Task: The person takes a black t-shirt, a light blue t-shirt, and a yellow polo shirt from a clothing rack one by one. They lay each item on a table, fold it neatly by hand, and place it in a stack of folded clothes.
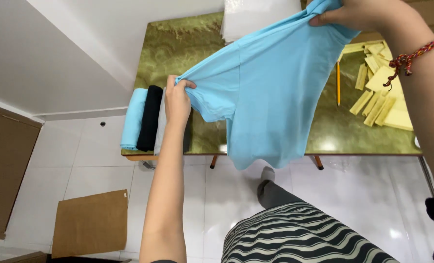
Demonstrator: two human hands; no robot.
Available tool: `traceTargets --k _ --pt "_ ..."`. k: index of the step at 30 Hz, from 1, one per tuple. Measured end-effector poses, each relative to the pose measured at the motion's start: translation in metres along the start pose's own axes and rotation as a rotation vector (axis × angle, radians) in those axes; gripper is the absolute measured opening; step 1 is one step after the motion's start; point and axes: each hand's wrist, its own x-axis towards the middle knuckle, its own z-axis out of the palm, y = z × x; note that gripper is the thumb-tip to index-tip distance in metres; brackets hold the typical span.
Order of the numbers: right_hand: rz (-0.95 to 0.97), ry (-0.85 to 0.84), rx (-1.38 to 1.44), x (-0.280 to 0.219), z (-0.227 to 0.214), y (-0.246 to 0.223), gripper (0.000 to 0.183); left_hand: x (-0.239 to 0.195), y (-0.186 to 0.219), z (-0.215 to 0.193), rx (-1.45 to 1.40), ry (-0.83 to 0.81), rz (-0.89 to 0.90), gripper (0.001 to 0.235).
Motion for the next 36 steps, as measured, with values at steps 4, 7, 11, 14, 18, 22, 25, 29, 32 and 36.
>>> traceTargets --k 4,7,11,14,18,22,25,29,32,36 --pt "-0.123 -0.038 -0.104 0.076 0.012 0.035 0.053 0.041 -0.022 0.042 0.011 -0.103 -0.17 0.044" --pt "0.054 -0.18 -0.096 0.13 0.042 0.07 0.052 0.057 -0.067 0.102 0.005 -0.071 -0.215 0.038" --pt "0.117 -0.204 -0.07 0.188 0.123 0.155 0.061 0.071 -0.083 0.147 -0.007 -0.183 -0.49 0.026" --pt "0.156 -0.332 -0.02 0.208 0.176 0.201 0.063 0.071 -0.085 0.175 -0.04 -0.212 -0.603 0.023" --pt "0.28 -0.449 0.091 0.211 0.235 0.24 0.062 0.077 -0.06 0.181 -0.157 -0.172 -0.804 0.02" --pt "0.324 -0.402 0.14 0.214 0.283 0.271 0.06 0.065 -0.076 0.201 -0.267 -0.116 -0.945 0.019" --pt "0.342 -0.387 0.162 0.207 0.288 0.255 0.064 0.058 -0.07 0.2 -0.269 -0.195 -1.06 0.019" --pt "0.29 -0.225 0.009 0.182 0.287 0.249 0.068 0.05 -0.051 0.188 -0.449 -0.282 -1.075 0.03" --pt "0.302 0.085 -0.036 0.14 0.287 0.222 0.058 0.057 -0.03 0.172 -0.507 -0.4 -0.984 0.044" --pt "0.02 0.388 -0.047 0.074 0.305 0.159 0.04 0.047 -0.022 0.167 -0.395 -0.515 -0.85 0.063"
